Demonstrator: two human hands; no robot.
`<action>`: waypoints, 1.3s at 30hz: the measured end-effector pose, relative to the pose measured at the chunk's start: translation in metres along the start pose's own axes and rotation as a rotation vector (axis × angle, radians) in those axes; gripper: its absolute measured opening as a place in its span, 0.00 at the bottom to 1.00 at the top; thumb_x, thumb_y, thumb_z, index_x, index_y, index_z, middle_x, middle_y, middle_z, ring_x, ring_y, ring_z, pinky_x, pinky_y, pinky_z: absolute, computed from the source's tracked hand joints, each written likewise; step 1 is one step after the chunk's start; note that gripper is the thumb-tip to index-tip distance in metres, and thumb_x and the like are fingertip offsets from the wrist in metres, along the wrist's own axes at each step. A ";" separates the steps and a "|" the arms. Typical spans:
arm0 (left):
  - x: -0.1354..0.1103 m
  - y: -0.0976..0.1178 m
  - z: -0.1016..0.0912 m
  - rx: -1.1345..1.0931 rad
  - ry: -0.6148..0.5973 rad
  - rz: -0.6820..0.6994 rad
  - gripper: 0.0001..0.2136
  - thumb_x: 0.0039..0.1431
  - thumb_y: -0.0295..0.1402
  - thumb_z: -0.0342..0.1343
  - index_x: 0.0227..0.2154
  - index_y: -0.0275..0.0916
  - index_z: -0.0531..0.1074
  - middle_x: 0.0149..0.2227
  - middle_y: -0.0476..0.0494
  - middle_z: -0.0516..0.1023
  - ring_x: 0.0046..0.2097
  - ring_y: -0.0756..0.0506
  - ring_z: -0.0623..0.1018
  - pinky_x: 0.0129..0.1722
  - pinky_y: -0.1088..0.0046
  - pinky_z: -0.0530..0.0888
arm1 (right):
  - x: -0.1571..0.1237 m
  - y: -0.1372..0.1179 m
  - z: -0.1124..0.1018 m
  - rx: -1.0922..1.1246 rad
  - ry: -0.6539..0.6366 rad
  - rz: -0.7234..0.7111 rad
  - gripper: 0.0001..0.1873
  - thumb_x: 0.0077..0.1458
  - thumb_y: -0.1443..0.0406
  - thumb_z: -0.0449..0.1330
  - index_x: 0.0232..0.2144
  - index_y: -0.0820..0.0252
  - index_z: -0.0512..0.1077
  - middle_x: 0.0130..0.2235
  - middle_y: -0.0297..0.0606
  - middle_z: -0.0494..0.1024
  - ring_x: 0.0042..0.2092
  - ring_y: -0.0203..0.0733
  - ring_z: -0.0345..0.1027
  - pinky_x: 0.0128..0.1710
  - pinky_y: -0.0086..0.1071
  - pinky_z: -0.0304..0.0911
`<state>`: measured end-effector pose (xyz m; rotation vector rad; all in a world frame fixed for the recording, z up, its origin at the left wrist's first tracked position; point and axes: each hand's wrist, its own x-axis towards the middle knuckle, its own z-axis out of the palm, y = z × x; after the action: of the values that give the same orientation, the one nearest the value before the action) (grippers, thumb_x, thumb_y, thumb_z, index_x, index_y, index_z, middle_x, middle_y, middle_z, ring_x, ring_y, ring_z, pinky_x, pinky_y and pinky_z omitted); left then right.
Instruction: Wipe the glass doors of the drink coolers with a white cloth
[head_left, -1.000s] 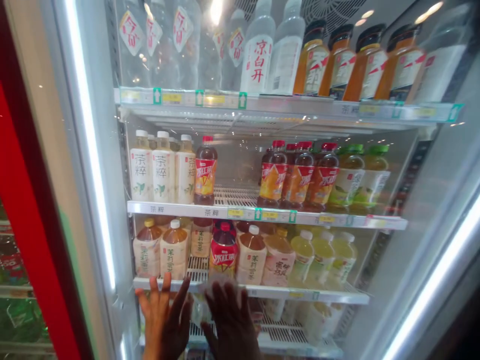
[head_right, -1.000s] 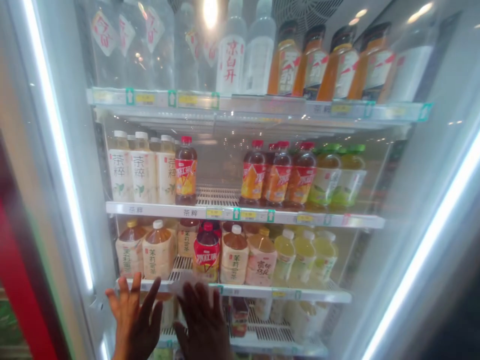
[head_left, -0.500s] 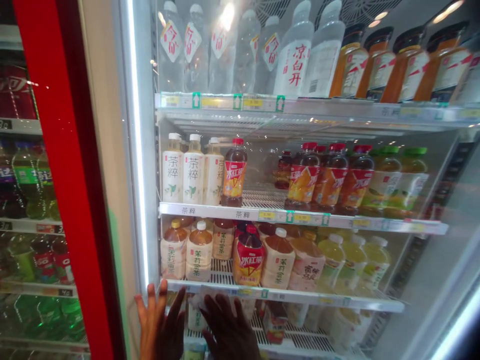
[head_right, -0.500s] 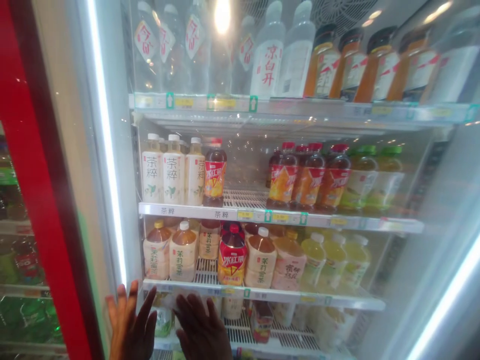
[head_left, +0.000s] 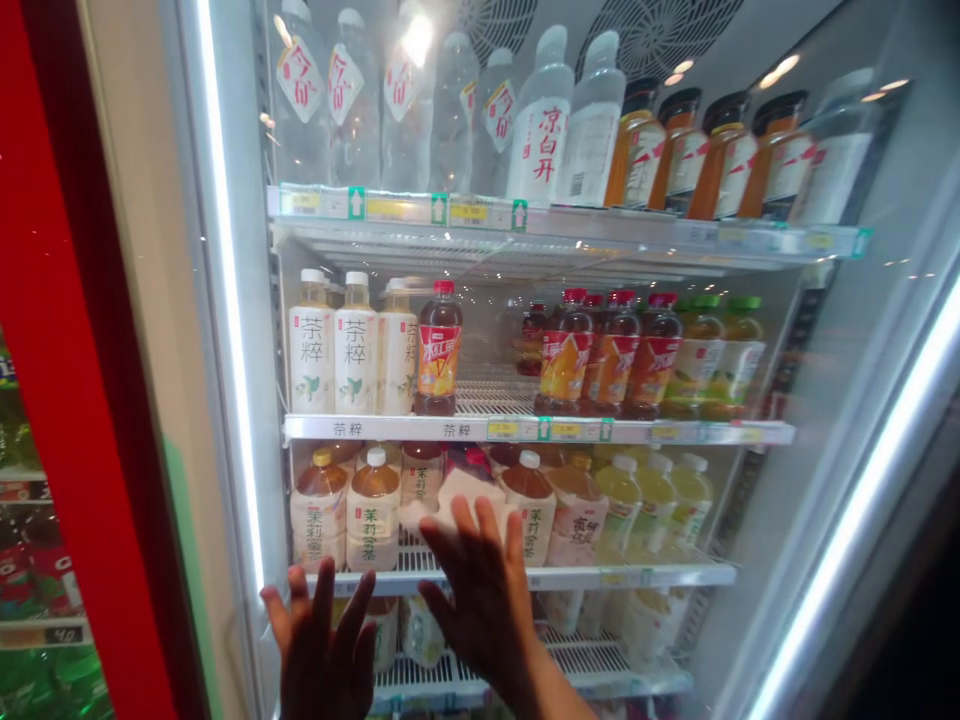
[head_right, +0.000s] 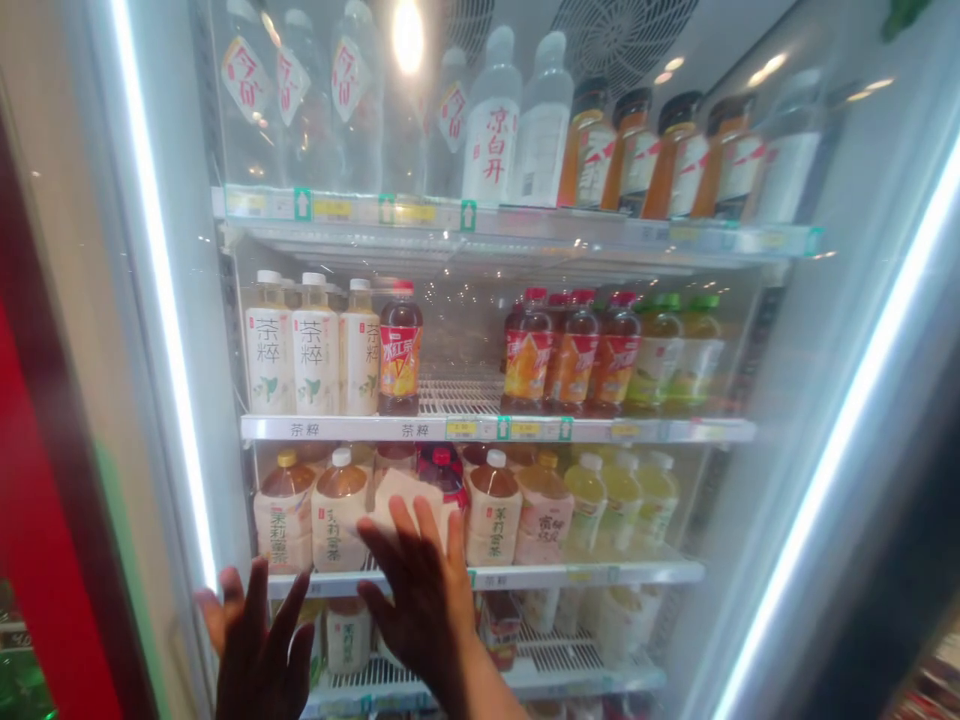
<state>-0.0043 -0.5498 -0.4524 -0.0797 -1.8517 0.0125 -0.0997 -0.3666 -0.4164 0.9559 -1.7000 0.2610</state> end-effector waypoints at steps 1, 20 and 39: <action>0.003 0.003 0.002 -0.021 0.005 0.008 0.40 0.61 0.25 0.57 0.72 0.48 0.47 0.76 0.40 0.36 0.75 0.31 0.38 0.71 0.39 0.37 | -0.003 0.003 0.000 -0.005 0.000 -0.022 0.34 0.68 0.54 0.51 0.71 0.56 0.53 0.74 0.41 0.50 0.76 0.56 0.34 0.73 0.60 0.25; 0.085 0.126 0.046 -0.023 -0.014 0.116 0.39 0.62 0.30 0.58 0.72 0.51 0.47 0.76 0.43 0.38 0.75 0.32 0.41 0.72 0.40 0.38 | -0.063 0.182 -0.054 -0.158 0.054 0.051 0.41 0.67 0.49 0.50 0.73 0.58 0.43 0.75 0.45 0.45 0.76 0.56 0.31 0.73 0.63 0.32; 0.127 0.278 0.118 -0.128 0.010 0.142 0.42 0.57 0.36 0.62 0.70 0.59 0.47 0.75 0.49 0.42 0.75 0.28 0.44 0.69 0.33 0.41 | -0.157 0.326 -0.107 -0.120 0.037 0.185 0.49 0.65 0.41 0.43 0.74 0.67 0.36 0.75 0.52 0.38 0.75 0.66 0.29 0.70 0.69 0.34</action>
<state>-0.1395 -0.2612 -0.3771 -0.2997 -1.8327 -0.0071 -0.2446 -0.0185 -0.4221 0.7032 -1.7511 0.2931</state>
